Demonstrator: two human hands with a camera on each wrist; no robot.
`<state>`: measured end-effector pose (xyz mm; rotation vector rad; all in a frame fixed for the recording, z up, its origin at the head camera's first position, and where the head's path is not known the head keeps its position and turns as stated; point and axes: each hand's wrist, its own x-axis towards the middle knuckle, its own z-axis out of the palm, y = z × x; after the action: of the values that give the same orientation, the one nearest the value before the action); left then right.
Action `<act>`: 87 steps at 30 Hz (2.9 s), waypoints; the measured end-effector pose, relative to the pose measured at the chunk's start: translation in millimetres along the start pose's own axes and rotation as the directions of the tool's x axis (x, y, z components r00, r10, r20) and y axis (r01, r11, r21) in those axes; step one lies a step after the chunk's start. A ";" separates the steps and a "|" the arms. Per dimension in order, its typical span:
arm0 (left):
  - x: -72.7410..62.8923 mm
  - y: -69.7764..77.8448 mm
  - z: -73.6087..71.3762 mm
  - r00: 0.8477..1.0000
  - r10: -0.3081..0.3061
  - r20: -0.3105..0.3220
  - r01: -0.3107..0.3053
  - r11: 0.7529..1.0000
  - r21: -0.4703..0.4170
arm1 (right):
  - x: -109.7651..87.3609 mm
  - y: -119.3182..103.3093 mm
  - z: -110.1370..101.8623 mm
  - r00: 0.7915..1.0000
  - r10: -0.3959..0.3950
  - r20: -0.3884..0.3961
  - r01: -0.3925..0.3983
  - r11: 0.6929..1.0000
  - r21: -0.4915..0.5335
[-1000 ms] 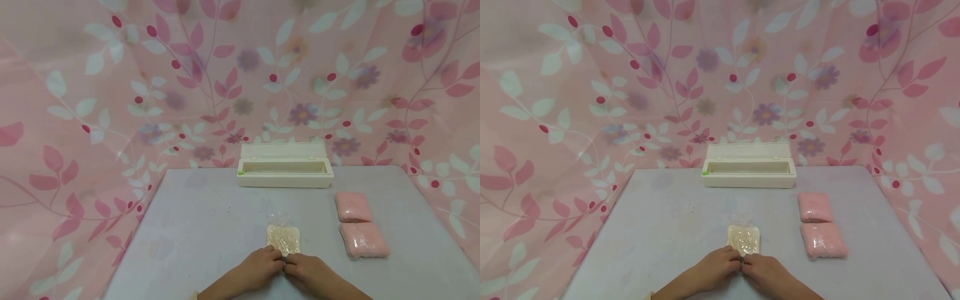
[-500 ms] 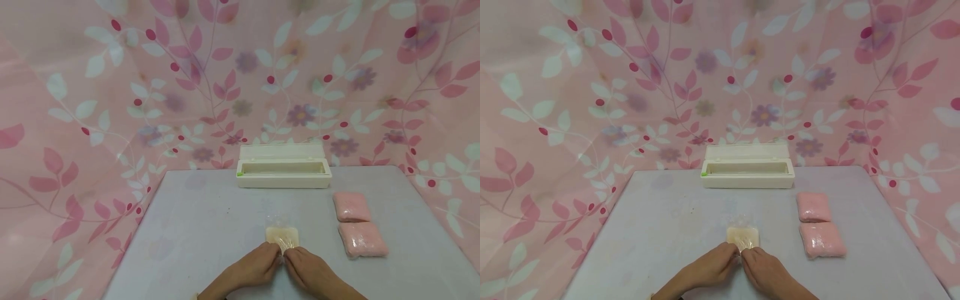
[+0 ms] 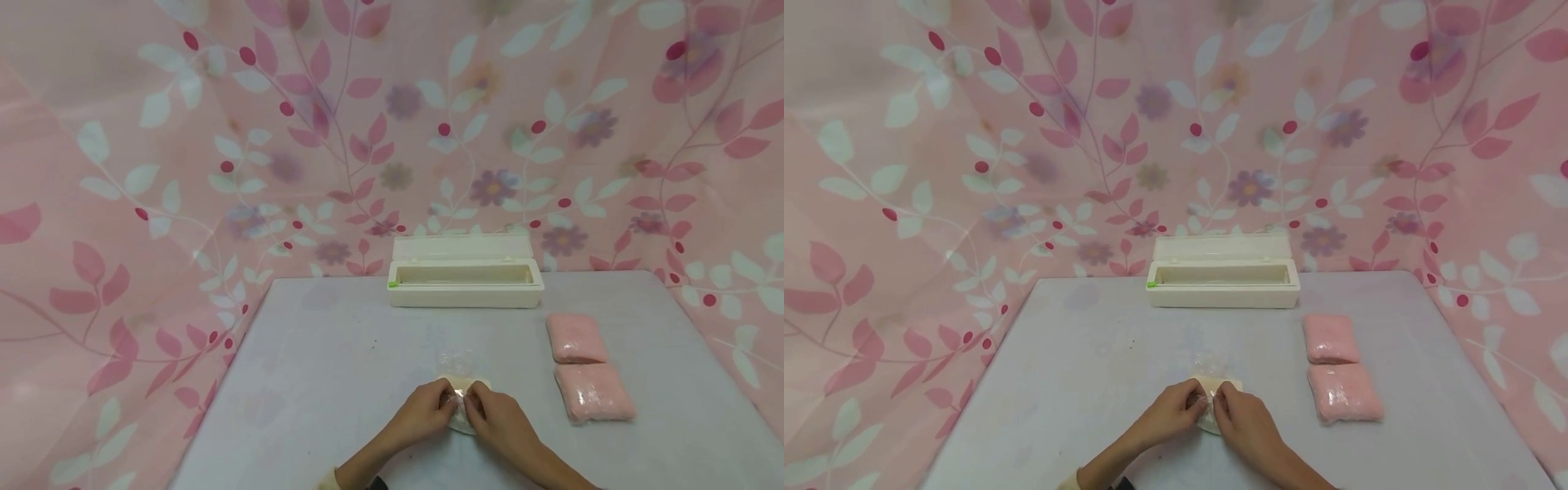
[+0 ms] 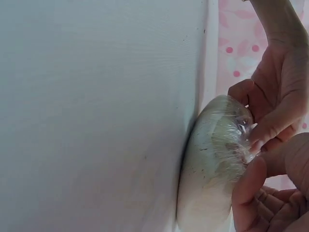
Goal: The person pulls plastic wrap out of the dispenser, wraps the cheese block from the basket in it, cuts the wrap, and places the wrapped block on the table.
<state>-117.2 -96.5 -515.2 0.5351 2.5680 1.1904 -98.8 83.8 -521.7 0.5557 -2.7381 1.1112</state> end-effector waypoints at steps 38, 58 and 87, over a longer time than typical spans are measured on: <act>15.2 2.8 -7.4 0.977 0.156 0.146 -0.204 0.891 0.406 | 10.9 29.6 -26.5 0.888 -0.326 0.325 0.361 0.931 -0.054; -6.6 46.7 21.1 0.968 0.246 -0.059 -0.150 0.746 0.649 | 27.7 60.3 -99.3 0.958 -0.198 0.209 0.157 0.968 0.197; 0.7 34.1 4.1 0.944 0.330 0.009 -0.179 0.489 0.854 | 22.7 80.9 -109.2 0.964 -0.230 0.136 0.196 0.954 0.227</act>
<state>-108.8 -73.2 -491.6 1.0801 3.1745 -0.1402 -152.3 206.6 -489.5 0.9871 -2.6208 1.3631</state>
